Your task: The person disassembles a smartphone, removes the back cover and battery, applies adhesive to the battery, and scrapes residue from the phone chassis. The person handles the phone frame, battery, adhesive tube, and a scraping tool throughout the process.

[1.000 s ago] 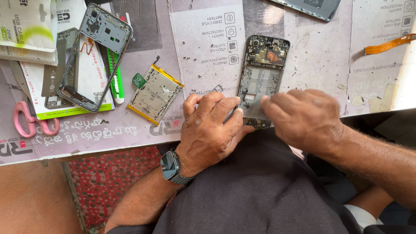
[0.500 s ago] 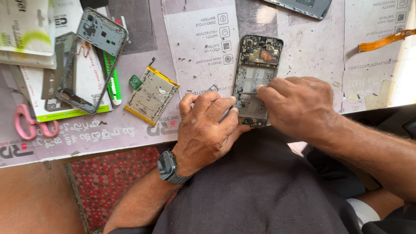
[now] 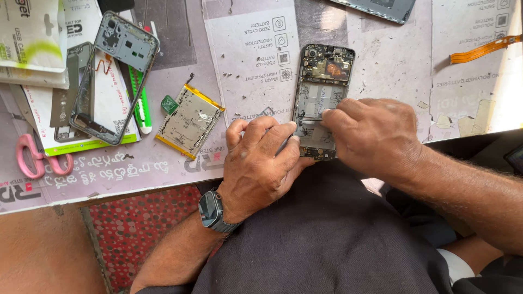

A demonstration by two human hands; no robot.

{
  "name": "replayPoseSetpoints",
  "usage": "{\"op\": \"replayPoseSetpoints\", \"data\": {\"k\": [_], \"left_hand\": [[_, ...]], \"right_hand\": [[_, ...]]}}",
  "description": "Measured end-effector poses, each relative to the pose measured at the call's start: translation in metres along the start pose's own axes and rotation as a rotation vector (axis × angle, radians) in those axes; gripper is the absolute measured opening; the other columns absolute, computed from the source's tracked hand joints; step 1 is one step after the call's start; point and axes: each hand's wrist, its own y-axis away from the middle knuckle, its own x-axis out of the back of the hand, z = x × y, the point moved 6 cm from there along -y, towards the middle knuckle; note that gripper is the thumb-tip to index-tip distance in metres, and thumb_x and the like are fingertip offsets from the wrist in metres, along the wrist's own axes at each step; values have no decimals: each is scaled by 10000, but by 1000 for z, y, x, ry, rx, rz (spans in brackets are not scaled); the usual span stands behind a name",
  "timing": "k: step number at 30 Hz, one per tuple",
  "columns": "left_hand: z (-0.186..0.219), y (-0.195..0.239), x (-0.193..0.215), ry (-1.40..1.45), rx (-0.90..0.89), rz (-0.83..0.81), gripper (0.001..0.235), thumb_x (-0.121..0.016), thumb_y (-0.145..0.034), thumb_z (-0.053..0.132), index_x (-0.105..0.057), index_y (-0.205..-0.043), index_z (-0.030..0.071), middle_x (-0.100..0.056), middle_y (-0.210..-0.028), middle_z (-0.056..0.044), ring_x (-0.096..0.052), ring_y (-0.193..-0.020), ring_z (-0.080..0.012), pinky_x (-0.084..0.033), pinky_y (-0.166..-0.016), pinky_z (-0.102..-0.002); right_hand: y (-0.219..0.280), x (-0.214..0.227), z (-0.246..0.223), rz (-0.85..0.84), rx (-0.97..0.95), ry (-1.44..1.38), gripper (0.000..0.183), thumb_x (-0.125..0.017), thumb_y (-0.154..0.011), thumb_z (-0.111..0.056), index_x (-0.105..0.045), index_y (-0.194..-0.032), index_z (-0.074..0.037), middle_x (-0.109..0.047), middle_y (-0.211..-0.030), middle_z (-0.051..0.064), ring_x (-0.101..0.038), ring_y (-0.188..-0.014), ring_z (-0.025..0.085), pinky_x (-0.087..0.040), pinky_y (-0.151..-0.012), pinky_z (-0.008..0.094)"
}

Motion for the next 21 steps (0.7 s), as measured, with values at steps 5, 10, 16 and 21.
{"op": "replayPoseSetpoints", "data": {"k": [5,10,16,21], "left_hand": [[0,-2,3,7,2,12,365,-880,-844,346,-745,-1042,71,-671,-1237,-38,-559,-1166,-239,-324,-1029,-469],[0,0,0,-3,-9,-4,361,-878,-847,345,-749,-1041,69,-669,-1248,-36,-561,-1167,-229,-321,-1037,-458],[1,0,1,-8,-14,5,344,-879,-855,343,-746,-1022,73,-669,-1250,-34,-559,-1165,-227,-322,-1036,-458],[1,-1,2,0,-8,11,363,-883,-831,337,-753,-1035,66,-669,-1237,-35,-560,-1168,-234,-321,-1020,-464]], "right_hand": [[0,2,-4,-34,34,18,94,-716,-836,-22,-742,-912,-72,-687,-740,29,-668,-603,171,-519,-500,347],[4,-3,-5,-69,30,18,114,-715,-797,-35,-742,-901,-77,-687,-727,27,-659,-579,166,-520,-490,347],[-3,-10,6,-142,-64,46,58,-742,-912,-103,-732,-856,-97,-655,-651,7,-611,-483,139,-477,-419,331],[-1,4,-4,-24,-13,15,70,-702,-849,-52,-729,-883,-107,-648,-681,6,-621,-531,162,-482,-454,346]]}}
